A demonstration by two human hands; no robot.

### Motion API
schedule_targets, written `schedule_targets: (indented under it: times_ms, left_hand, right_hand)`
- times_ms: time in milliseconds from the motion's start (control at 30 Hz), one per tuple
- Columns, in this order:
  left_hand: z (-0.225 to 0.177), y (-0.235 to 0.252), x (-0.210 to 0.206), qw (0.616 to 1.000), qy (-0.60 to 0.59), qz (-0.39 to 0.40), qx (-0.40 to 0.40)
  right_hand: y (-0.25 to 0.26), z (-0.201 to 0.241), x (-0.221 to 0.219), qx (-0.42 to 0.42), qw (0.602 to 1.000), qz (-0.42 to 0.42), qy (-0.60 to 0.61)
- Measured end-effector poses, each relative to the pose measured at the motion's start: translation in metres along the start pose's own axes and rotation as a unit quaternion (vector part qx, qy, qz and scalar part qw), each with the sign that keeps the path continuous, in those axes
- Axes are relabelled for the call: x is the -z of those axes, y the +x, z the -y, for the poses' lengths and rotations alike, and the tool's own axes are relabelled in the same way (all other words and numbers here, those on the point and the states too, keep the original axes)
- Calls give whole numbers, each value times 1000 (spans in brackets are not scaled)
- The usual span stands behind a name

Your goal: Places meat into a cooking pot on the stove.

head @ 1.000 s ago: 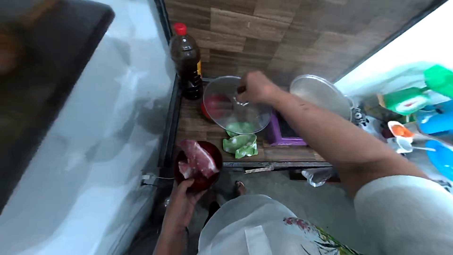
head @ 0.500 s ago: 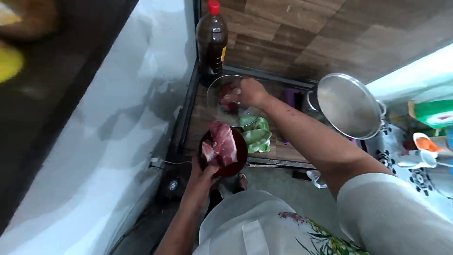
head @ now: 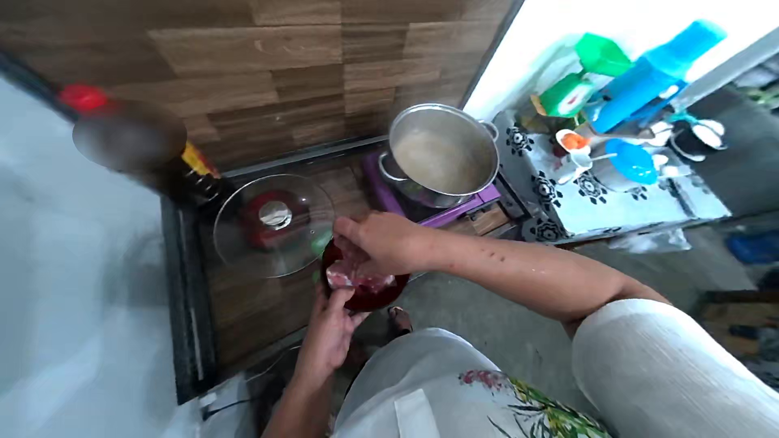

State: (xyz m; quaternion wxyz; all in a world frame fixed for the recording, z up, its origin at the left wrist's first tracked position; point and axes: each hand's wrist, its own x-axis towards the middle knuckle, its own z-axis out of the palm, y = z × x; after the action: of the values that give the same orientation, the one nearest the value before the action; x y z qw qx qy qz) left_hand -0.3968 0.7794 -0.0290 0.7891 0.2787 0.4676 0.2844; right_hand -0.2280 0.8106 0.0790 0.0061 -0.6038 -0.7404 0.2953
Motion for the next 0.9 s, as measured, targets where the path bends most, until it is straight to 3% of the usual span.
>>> schedule_targets:
  times_ms: [100,233,367,467,567,767,900]
  left_hand:
    - [-2,6,-19,1000,13,19,4]
    - [-6,11,-34,999,25,39,8]
    - [-5,13,-37,998,39,38,11]
    - [1,11,-33,998,44,36,12]
    - [6,4,-26,998,50,37,6]
    - [14,-13,-11,999,41,20,9]
    - [17,-20,-3,999,22,23,7]
  right_hand:
    - [-26,-20,8,15,999,-18,45]
    - [-58,-52,19,13,984,-127,122]
    - [-93,-81,65,16,941,-262,214]
    - [-101,-110,104,-53,923,-334,181]
    - [-80,-154,120,-150,935,-304,107]
    - [-12,-231,93,-240,958,-121,101]
    - [14,-253,92,-239,961,-123,60]
